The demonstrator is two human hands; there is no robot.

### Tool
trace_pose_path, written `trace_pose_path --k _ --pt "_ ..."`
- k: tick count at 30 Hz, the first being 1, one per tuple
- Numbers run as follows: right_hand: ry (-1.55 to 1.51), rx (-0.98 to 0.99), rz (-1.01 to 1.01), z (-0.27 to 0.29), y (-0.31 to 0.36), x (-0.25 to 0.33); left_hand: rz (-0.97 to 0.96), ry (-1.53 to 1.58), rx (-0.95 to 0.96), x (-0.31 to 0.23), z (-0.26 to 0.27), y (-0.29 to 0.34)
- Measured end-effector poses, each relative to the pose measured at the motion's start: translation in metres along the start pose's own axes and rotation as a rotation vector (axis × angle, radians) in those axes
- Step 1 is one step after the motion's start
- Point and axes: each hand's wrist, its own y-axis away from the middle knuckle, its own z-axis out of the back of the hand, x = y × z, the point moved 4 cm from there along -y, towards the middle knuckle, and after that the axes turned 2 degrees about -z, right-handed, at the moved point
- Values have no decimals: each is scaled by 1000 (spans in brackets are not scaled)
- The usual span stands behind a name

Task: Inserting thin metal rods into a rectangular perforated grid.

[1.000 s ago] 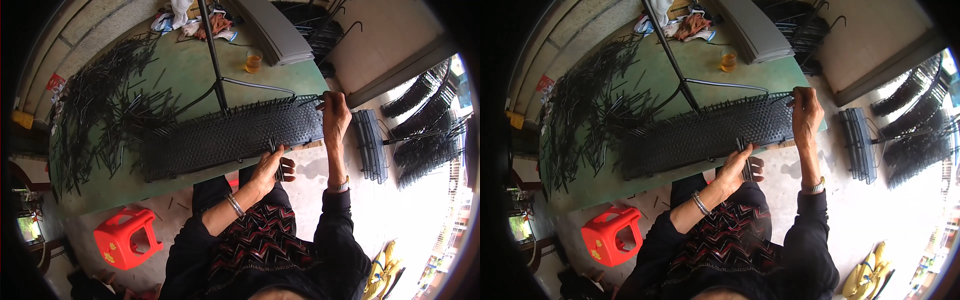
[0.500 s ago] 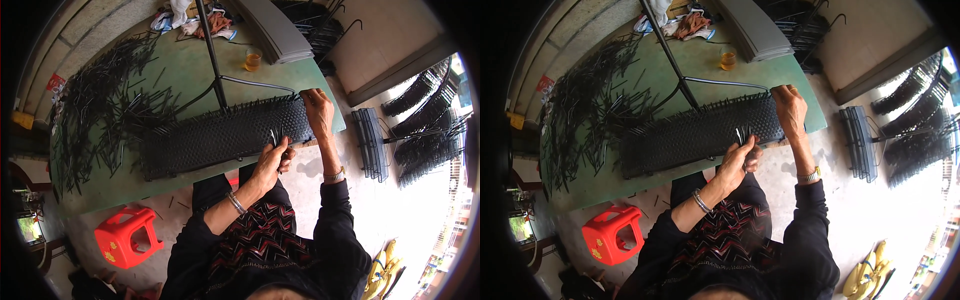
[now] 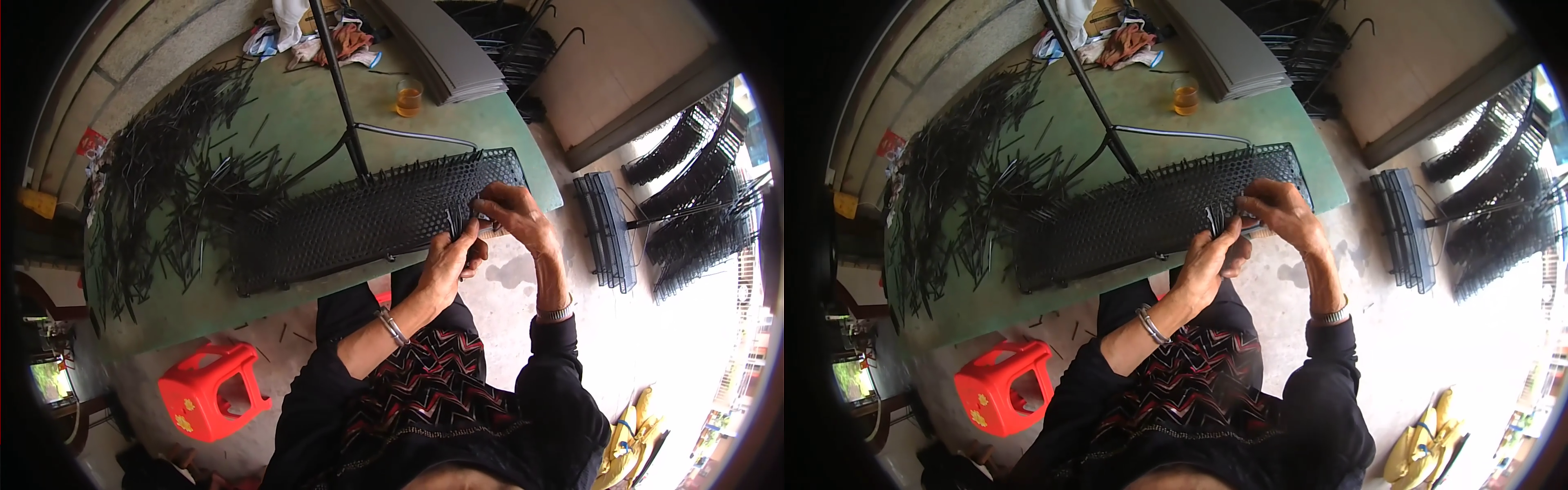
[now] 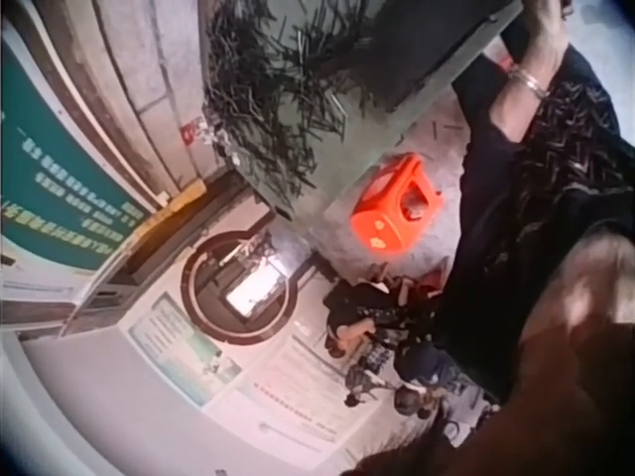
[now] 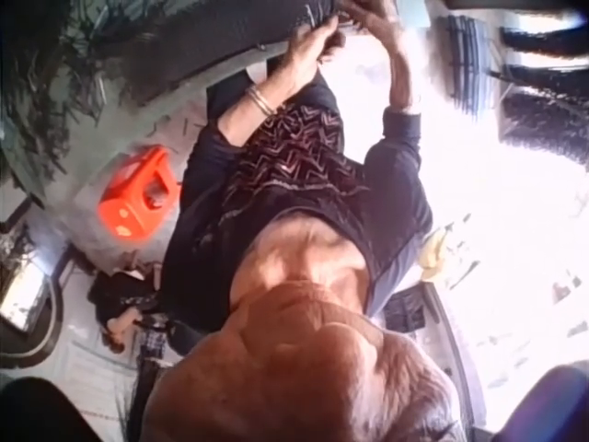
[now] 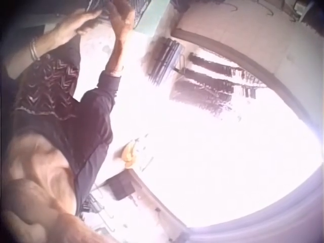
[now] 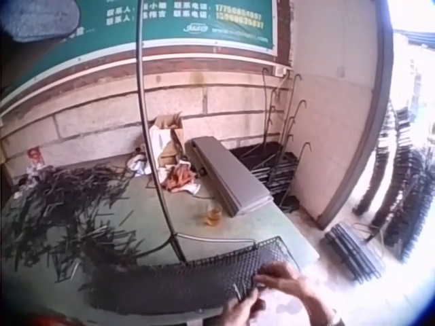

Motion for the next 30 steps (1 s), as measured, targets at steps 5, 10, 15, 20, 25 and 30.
trace_pose_path --k 5,10,15,20,25,30 --pt "-103 -34 -75 5 2 -2 -68 -46 -103 -4 -3 -1" --pt "-208 -211 54 16 -8 -7 -47 -25 -206 7 12 -6" --pt "118 -796 305 43 -20 -5 10 -30 -134 10 17 -9" --pt "223 -839 359 40 -42 -10 42 95 -61 20 16 -8" --pt "301 -752 318 32 -59 -28 28 74 -21 10 12 -8" --pt "567 -659 331 33 -60 -16 9 116 -16 2 9 -8"
